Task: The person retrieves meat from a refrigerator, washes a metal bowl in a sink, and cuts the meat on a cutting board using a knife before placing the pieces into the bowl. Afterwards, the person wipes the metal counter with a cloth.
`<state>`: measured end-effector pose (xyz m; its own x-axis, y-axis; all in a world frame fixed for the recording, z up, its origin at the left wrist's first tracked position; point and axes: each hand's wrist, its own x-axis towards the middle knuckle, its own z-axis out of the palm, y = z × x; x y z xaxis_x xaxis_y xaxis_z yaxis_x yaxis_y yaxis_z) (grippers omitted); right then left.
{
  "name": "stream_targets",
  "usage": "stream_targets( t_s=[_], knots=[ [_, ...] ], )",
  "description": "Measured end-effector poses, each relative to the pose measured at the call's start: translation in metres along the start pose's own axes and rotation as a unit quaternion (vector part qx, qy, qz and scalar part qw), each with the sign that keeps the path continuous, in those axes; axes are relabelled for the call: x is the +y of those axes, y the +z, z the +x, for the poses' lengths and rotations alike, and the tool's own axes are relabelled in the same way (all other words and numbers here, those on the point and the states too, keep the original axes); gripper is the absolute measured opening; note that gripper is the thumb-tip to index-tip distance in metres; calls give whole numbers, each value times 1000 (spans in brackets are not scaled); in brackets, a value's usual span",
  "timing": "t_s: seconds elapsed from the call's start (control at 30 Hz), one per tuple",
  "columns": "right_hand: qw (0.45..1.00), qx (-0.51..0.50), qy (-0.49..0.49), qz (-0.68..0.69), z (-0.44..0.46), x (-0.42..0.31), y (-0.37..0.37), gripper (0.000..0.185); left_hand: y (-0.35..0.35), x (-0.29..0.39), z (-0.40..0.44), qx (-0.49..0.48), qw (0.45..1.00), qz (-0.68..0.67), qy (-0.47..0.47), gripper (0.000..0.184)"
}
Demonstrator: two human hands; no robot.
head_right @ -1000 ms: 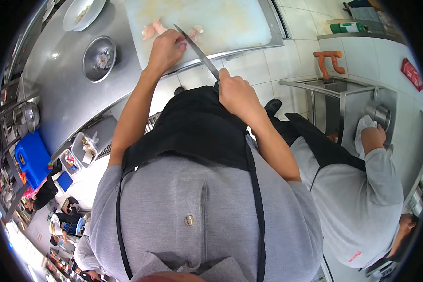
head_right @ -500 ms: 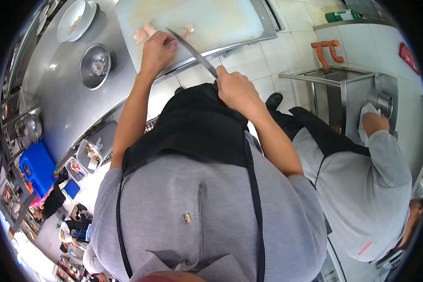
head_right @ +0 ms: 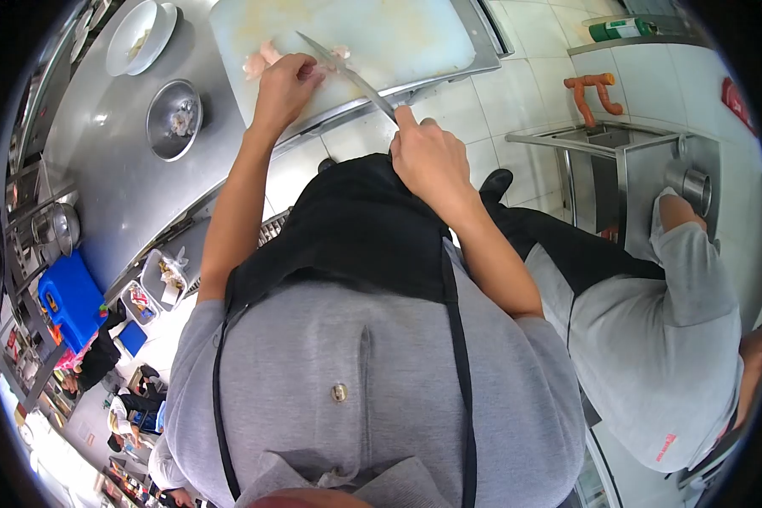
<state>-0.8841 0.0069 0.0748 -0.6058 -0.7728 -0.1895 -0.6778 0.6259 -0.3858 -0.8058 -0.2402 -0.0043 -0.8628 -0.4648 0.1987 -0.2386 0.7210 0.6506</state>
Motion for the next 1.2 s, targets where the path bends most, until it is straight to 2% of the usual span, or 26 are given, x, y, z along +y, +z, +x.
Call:
stream_targets(
  t_s=[0.07,0.13,0.17,0.2,0.27,0.3,0.43,0.53,0.6,0.63,0.7,0.73,0.77,0.8,0.83,0.93,1.07,1.2],
  knots=[
    [1000,25,-1,-12,-4,1,-2,20,-4,2,4,9,1000,-21,-7,17],
    [998,51,2,-25,-4,5,-4,24,-22,6,3,32,997,-8,-68,18],
    [998,50,3,-31,-6,8,-4,25,-32,12,4,21,993,-21,-110,27],
    [998,46,4,-36,-9,9,-3,27,-37,14,8,18,993,-22,-110,27],
    [998,53,-6,-38,-8,10,0,27,-41,13,20,11,993,75,87,38],
    [997,59,-18,-39,-7,9,1,28,-36,14,25,-11,991,89,103,46],
    [995,77,-45,-54,-3,3,5,29,-18,7,47,-27,982,129,135,44],
    [995,70,-52,-56,-7,3,5,27,-21,-2,53,-29,976,185,111,40],
    [997,38,-62,-6,-13,13,1,22,-31,-8,56,16,989,103,103,34],
    [997,37,-62,-5,-15,22,2,22,-38,-4,52,15,989,104,102,34],
    [988,-43,-8,145,-15,44,4,16,-49,5,38,66,996,13,-63,33],
    [988,-44,-9,146,-13,52,4,16,-47,3,33,67,996,14,-64,33],
    [937,-98,88,324,-10,59,5,18,-41,-2,24,-20,998,23,-48,37],
    [841,-150,183,486,-8,64,6,20,-34,-8,14,-108,993,31,-32,40],
    [807,-170,194,531,-3,71,11,25,-24,-7,6,-126,991,-32,-30,49],
    [794,-196,188,544,10,74,30,26,-1,-10,5,-75,996,-50,-23,54],
    [818,-245,137,502,19,49,34,21,17,-11,10,-25,997,-39,-57,55],
    [829,-239,130,489,24,28,34,19,8,-8,4,15,996,-52,-77,52]
  ],
)
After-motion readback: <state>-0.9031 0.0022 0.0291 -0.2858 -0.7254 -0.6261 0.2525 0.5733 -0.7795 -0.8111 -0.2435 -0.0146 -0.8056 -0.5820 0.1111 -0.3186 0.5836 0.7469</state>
